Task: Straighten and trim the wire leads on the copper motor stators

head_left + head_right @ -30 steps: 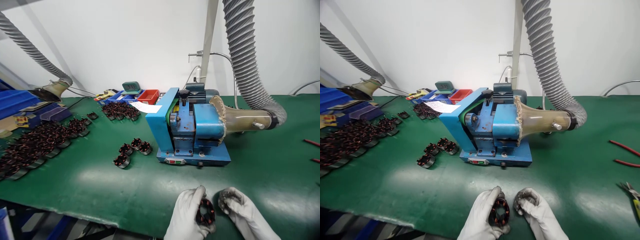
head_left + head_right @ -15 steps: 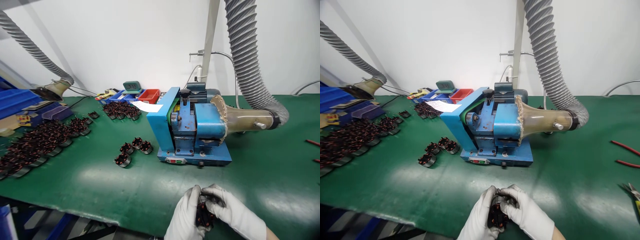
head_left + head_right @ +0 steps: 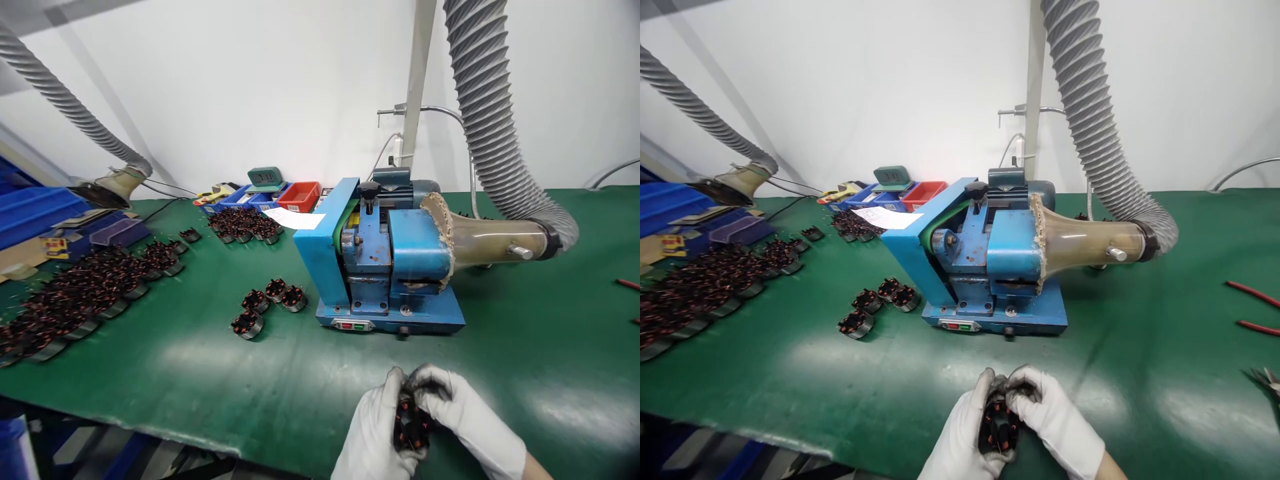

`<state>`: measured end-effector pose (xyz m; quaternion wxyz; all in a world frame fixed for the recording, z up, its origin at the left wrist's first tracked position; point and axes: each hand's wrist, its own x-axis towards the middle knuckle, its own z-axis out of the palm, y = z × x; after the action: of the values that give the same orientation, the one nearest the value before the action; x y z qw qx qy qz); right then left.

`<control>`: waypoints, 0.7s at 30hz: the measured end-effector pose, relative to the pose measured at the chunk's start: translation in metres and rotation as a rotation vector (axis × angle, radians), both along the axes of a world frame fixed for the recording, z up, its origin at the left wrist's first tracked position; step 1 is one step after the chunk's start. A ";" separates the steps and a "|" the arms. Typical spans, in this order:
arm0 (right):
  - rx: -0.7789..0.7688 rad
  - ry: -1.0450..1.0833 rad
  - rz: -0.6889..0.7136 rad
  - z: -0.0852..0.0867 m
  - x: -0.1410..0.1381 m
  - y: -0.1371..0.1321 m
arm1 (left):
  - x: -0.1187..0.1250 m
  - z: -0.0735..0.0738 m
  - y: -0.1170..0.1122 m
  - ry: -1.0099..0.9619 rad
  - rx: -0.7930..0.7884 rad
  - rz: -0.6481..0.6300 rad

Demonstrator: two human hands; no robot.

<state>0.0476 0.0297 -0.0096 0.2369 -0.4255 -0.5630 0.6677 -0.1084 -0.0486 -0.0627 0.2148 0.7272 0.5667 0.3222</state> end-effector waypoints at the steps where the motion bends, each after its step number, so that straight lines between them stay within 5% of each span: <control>1: -0.068 0.021 -0.110 -0.002 -0.002 -0.003 | 0.001 0.001 0.001 0.026 0.025 0.025; 8: -0.405 0.387 -0.523 0.009 0.009 -0.017 | 0.014 0.022 0.009 0.056 0.243 0.140; 12: -0.433 0.519 -0.785 0.011 0.025 -0.011 | 0.016 0.027 0.015 0.084 0.260 0.213; 16: -0.365 0.267 -0.559 0.008 0.029 -0.008 | 0.010 0.026 0.012 0.160 0.332 0.321; 21: -0.322 0.091 -0.201 0.001 0.018 -0.013 | -0.002 0.022 0.005 0.211 0.326 0.213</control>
<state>0.0656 0.0166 -0.0085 0.2565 -0.4814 -0.3923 0.7406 -0.1100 -0.0432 -0.0404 -0.0016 0.7181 0.6001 0.3525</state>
